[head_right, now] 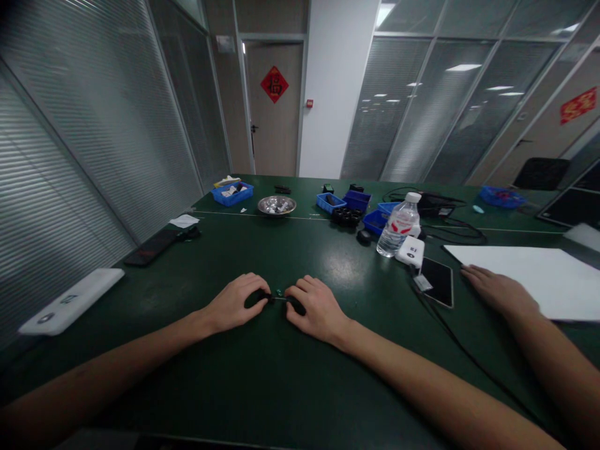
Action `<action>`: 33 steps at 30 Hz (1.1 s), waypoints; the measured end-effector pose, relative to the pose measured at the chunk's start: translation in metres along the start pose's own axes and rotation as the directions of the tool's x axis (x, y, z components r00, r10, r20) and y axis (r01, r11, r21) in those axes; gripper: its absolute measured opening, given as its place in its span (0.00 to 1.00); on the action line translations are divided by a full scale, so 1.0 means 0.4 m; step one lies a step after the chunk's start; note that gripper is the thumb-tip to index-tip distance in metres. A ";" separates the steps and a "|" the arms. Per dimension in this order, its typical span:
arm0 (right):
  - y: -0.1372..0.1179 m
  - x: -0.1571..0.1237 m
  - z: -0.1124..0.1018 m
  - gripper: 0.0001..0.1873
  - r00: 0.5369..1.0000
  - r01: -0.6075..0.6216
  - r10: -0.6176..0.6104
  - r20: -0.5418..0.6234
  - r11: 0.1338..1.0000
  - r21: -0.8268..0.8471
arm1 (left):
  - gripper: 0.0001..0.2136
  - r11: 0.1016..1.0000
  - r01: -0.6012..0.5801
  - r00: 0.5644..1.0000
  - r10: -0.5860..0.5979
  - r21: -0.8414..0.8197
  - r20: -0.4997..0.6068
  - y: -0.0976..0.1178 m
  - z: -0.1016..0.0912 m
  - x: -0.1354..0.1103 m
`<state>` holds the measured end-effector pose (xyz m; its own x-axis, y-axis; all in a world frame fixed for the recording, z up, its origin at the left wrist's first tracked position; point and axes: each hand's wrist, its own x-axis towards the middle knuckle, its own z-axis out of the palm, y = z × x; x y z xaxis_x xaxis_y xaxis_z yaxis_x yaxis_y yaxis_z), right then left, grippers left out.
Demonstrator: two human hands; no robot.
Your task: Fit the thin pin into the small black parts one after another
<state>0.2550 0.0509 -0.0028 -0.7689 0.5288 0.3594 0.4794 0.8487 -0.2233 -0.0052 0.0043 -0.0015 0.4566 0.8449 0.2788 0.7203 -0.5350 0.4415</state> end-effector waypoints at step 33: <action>0.019 -0.002 0.010 0.09 0.982 -0.162 0.166 -0.094 0.985 0.055 | 0.17 0.995 -0.097 0.993 0.098 -0.009 0.073 0.010 -0.007 0.003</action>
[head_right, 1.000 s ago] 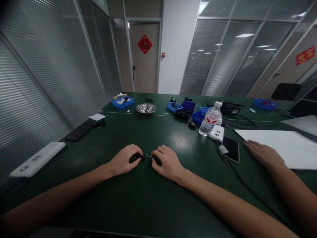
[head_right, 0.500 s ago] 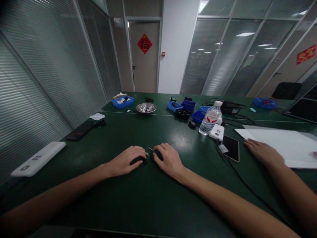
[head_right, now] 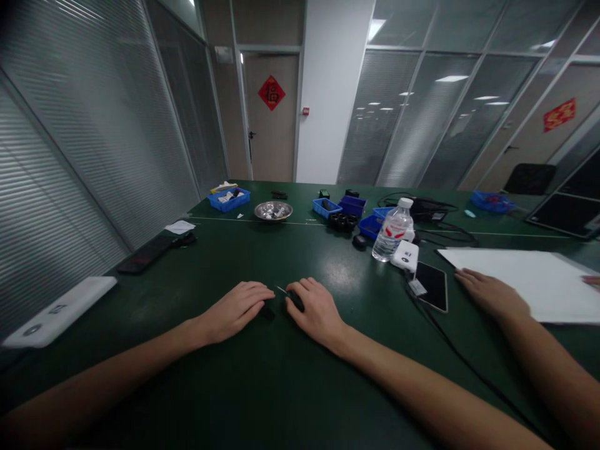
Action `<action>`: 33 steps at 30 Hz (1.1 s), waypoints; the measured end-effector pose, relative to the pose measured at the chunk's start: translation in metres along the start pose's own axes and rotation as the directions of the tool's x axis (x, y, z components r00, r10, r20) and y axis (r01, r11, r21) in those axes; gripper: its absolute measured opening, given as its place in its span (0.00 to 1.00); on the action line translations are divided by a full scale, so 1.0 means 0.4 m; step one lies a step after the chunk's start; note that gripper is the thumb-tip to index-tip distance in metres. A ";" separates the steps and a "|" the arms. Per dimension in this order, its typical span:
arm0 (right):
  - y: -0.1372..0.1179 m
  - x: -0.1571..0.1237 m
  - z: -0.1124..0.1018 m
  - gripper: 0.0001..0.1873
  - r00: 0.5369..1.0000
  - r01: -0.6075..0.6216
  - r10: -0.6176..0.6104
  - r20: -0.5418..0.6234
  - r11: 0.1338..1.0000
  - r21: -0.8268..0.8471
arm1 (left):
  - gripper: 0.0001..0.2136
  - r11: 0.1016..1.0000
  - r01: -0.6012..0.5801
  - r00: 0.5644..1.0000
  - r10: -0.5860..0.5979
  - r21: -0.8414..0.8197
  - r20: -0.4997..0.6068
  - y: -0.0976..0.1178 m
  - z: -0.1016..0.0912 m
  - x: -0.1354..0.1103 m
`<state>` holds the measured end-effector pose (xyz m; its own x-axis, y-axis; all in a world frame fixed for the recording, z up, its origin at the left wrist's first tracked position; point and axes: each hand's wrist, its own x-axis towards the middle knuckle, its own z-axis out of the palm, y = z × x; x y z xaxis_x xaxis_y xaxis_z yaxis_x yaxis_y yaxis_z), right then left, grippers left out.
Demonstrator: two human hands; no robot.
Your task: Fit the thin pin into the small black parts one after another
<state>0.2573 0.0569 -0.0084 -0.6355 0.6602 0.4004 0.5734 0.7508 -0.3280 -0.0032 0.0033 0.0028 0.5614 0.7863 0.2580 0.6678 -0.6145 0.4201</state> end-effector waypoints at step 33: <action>-0.003 -0.001 -0.010 0.09 0.998 -0.016 0.015 0.054 1.000 0.008 | 0.14 0.758 0.289 0.912 -0.404 -0.585 -0.073 -0.099 0.019 0.006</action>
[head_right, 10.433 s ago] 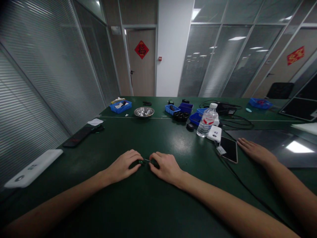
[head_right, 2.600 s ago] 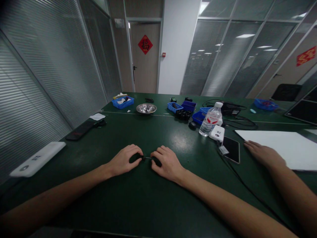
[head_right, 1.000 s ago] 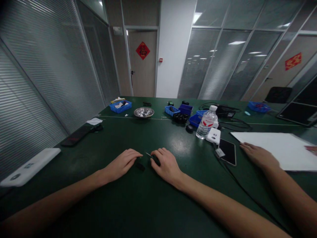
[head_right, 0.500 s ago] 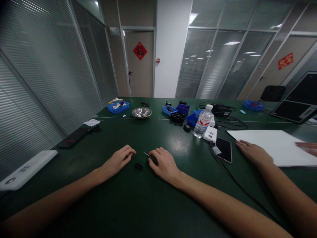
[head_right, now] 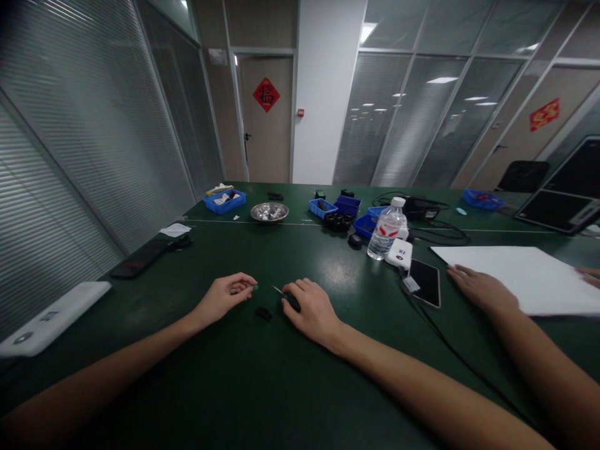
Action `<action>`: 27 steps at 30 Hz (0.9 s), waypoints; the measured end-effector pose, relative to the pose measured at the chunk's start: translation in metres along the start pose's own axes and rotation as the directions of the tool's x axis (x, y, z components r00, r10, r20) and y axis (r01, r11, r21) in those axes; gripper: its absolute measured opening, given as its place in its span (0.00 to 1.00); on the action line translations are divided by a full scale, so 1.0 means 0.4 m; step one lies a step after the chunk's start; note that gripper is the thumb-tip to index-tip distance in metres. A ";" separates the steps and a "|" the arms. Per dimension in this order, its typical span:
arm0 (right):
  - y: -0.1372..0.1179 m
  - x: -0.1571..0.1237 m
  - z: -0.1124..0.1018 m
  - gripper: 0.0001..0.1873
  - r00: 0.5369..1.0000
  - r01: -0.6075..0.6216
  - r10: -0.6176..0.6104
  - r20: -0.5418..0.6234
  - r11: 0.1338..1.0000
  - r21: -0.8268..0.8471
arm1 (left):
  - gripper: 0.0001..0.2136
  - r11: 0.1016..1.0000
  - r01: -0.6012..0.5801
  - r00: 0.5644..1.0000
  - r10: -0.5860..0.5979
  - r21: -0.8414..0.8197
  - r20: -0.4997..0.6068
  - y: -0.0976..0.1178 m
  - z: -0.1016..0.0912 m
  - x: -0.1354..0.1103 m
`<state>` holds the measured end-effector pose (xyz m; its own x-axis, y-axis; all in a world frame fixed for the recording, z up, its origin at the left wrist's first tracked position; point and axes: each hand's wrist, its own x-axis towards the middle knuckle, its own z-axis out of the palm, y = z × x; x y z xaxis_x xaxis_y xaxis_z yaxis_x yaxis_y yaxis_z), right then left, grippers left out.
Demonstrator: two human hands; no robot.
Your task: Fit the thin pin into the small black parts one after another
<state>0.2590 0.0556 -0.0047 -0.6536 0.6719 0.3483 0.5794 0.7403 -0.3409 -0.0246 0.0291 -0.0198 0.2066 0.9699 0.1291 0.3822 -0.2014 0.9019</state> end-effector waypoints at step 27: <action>-0.006 0.002 -0.006 0.10 1.000 0.014 -0.014 0.017 1.000 0.003 | 0.11 0.985 -0.136 0.983 0.121 0.105 0.135 0.056 0.006 -0.017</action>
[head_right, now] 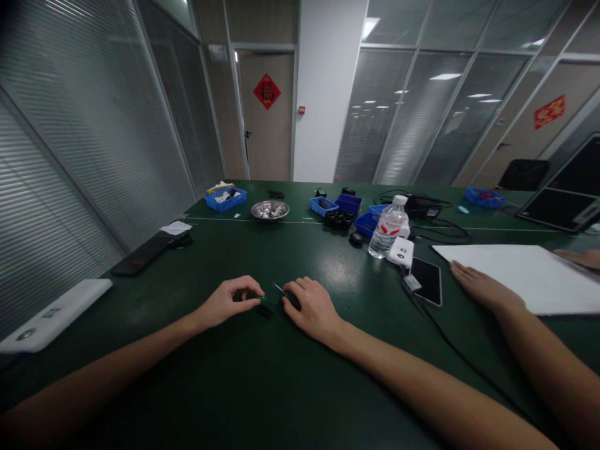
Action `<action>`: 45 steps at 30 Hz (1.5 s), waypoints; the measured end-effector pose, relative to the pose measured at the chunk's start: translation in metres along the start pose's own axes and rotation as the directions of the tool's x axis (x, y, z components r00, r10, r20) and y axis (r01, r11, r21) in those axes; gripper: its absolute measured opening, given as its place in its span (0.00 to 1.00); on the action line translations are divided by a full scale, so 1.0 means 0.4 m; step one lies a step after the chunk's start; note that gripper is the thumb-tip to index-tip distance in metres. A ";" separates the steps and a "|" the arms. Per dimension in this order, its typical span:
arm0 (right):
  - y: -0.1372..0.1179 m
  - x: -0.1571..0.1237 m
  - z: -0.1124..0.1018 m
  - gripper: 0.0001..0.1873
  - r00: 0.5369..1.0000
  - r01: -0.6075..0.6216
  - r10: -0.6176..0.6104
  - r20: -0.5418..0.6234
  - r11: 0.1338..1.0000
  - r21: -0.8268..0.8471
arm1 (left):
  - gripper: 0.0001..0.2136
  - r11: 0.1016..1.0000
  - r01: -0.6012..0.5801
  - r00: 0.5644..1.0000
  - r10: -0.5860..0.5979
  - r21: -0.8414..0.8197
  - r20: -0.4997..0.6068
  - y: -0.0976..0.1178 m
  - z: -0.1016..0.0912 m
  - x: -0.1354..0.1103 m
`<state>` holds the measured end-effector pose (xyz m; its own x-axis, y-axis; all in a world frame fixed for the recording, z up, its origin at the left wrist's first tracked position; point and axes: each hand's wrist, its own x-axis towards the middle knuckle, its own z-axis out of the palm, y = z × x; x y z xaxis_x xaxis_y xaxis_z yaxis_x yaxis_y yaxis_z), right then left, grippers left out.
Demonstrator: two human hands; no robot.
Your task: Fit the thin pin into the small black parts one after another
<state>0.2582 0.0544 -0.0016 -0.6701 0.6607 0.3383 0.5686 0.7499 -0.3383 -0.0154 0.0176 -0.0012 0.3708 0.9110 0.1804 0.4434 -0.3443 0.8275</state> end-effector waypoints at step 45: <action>0.001 -0.001 -0.008 0.11 1.000 0.003 -0.003 0.021 1.000 0.006 | 0.17 0.676 0.697 0.574 -0.328 0.238 -0.750 -0.347 -0.451 -0.055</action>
<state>0.2603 0.0545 0.0010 -0.6820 0.6574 0.3205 0.5637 0.7517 -0.3424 -0.2322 0.0860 -0.0241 -0.5447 0.8062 0.2311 0.7528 0.3486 0.5583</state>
